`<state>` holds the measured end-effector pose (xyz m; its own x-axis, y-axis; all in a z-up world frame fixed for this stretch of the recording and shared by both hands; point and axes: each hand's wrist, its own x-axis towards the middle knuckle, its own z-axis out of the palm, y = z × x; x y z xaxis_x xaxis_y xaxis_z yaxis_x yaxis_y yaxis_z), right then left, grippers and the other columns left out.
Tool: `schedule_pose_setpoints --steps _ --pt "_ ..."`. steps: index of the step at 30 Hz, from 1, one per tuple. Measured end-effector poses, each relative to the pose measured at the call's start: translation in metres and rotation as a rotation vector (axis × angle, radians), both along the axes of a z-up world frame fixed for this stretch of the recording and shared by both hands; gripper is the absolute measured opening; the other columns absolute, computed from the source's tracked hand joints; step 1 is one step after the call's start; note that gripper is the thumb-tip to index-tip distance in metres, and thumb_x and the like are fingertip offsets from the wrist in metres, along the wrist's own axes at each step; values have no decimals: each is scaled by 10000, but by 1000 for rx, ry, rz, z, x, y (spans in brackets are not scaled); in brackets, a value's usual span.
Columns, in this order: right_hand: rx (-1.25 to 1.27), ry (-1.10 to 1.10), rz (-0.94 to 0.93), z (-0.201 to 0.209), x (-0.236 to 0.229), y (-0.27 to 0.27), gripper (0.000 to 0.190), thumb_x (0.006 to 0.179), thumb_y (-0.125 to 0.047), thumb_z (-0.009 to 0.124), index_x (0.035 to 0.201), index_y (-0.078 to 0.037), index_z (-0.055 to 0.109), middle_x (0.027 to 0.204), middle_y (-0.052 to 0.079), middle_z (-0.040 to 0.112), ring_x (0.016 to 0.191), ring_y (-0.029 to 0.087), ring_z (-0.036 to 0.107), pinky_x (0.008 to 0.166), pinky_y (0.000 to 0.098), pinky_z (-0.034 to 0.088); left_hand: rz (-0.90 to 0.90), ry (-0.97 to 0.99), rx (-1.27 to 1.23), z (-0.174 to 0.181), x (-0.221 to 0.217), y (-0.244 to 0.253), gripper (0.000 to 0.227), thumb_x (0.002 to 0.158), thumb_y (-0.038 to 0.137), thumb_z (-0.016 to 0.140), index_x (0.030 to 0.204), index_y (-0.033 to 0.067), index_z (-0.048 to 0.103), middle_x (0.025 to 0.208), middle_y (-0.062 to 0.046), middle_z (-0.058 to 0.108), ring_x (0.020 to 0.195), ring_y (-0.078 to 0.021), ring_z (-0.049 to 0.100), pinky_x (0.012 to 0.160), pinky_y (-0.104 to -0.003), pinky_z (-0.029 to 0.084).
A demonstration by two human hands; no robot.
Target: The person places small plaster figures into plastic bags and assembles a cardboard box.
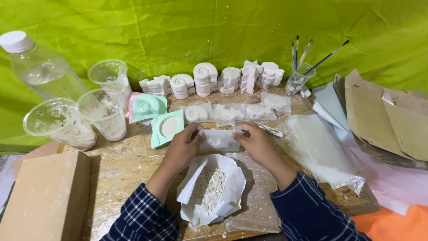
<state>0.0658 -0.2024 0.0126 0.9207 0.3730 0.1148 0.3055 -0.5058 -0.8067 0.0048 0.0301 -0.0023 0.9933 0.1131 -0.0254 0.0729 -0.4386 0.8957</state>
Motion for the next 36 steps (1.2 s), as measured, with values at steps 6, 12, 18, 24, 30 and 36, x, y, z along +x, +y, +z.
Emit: schedule_pose_setpoints --steps 6,12,18,24,30,36 --pt "297 273 108 17 -21 5 124 999 -135 602 1090 -59 640 698 19 567 674 132 524 656 280 423 9 41 -47 1 2 -6 197 1035 216 509 1095 115 668 1017 -173 742 1009 -369 681 892 -450 485" --pt "248 273 127 14 -13 6 150 1002 -140 599 1131 -65 587 666 79 664 590 125 533 586 258 410 9 113 -138 32 -14 -14 253 1031 198 505 1244 107 606 1052 -219 745 991 -366 682 840 -421 503" --pt "232 365 67 16 -14 7 159 1019 -165 573 1154 -82 580 710 90 679 598 125 554 554 232 411 -75 195 -86 39 -15 -15 457 917 115 702 1338 88 528 1112 -282 739 1023 -410 729 797 -417 570" --pt "163 416 131 -16 11 5 499 834 -119 795 1268 -22 569 848 159 753 711 198 706 604 272 555 67 186 -156 38 -15 -14 385 925 112 688 1301 78 611 1107 -231 772 1000 -328 752 809 -361 567" --pt "331 472 -14 -6 4 6 282 922 -56 674 1186 45 678 916 175 790 762 224 761 651 322 620 183 39 -196 38 -14 -12 324 994 177 613 1310 108 623 1203 -248 733 1149 -406 692 955 -489 539" --pt "445 299 -133 -28 28 1 257 947 -136 681 1174 -18 705 904 114 758 846 161 692 794 356 605 300 -121 135 28 -8 4 318 1048 296 532 1285 126 657 1139 -162 756 1003 -342 736 875 -464 580"
